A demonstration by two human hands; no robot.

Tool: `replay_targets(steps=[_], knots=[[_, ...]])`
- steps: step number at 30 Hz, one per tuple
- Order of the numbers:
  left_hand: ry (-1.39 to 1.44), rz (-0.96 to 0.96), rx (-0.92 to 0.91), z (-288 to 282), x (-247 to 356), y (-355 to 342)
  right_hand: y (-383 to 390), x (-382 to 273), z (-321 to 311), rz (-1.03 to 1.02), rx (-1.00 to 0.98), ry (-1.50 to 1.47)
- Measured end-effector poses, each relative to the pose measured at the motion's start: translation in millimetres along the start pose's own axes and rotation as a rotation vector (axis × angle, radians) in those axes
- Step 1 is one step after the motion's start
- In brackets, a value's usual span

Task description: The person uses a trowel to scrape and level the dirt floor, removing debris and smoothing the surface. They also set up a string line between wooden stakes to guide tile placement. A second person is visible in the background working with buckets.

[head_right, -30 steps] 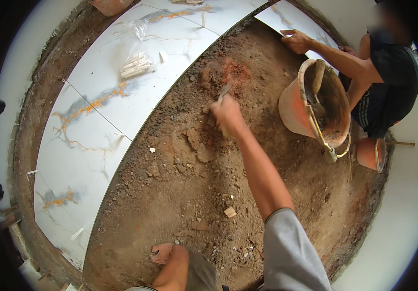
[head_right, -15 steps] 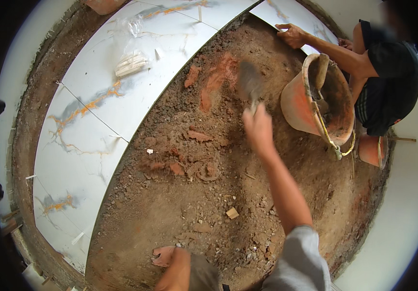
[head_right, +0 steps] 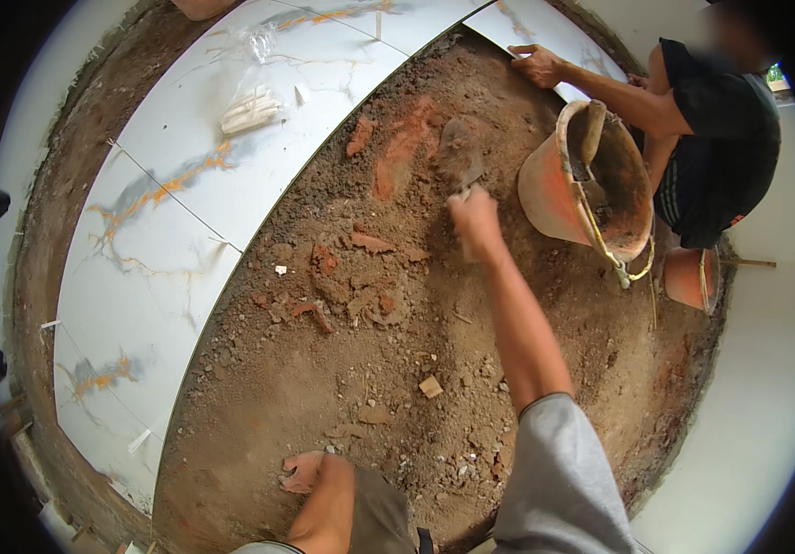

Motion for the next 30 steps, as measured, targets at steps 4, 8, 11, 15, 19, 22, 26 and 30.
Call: replay_targets(steps=[4, 8, 11, 15, 19, 22, 26, 30], knots=[[0.009, 0.003, -0.017, 10, 2, -14, 95, 44, 83, 0.083, -0.015, 0.038], [0.133, 0.023, 0.02, -15, 13, -10, 166, 46, 101, -0.084, 0.026, 0.299], [0.133, -0.028, -0.042, -35, 32, -2, 140, 1, 61, -0.2, 0.114, 0.164], [0.05, -0.053, -0.096, -36, 42, 3, 10, -77, 45, -0.059, -0.047, -0.293], [0.034, -0.079, -0.111, -29, 43, -5, -39, -106, 78, 0.018, 0.042, -0.246], [-0.006, -0.109, -0.11, -28, 42, -10, -6, -89, 104, 0.007, -0.001, -0.17], [0.021, -0.159, -0.102, -31, 37, -6, 44, -72, 115, -0.006, -0.087, -0.217], [-0.051, -0.119, -0.137, -42, 39, -5, 87, -53, 128, 0.023, -0.177, -0.236]])
Point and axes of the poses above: each hand's wrist, its own y-axis away from the middle knuckle, its own z-axis out of the palm, x = y × z, the point moved 7 cm from there along -y, towards the middle knuckle, and after that the axes turned 15 degrees about -x, right-handed, at the moved point
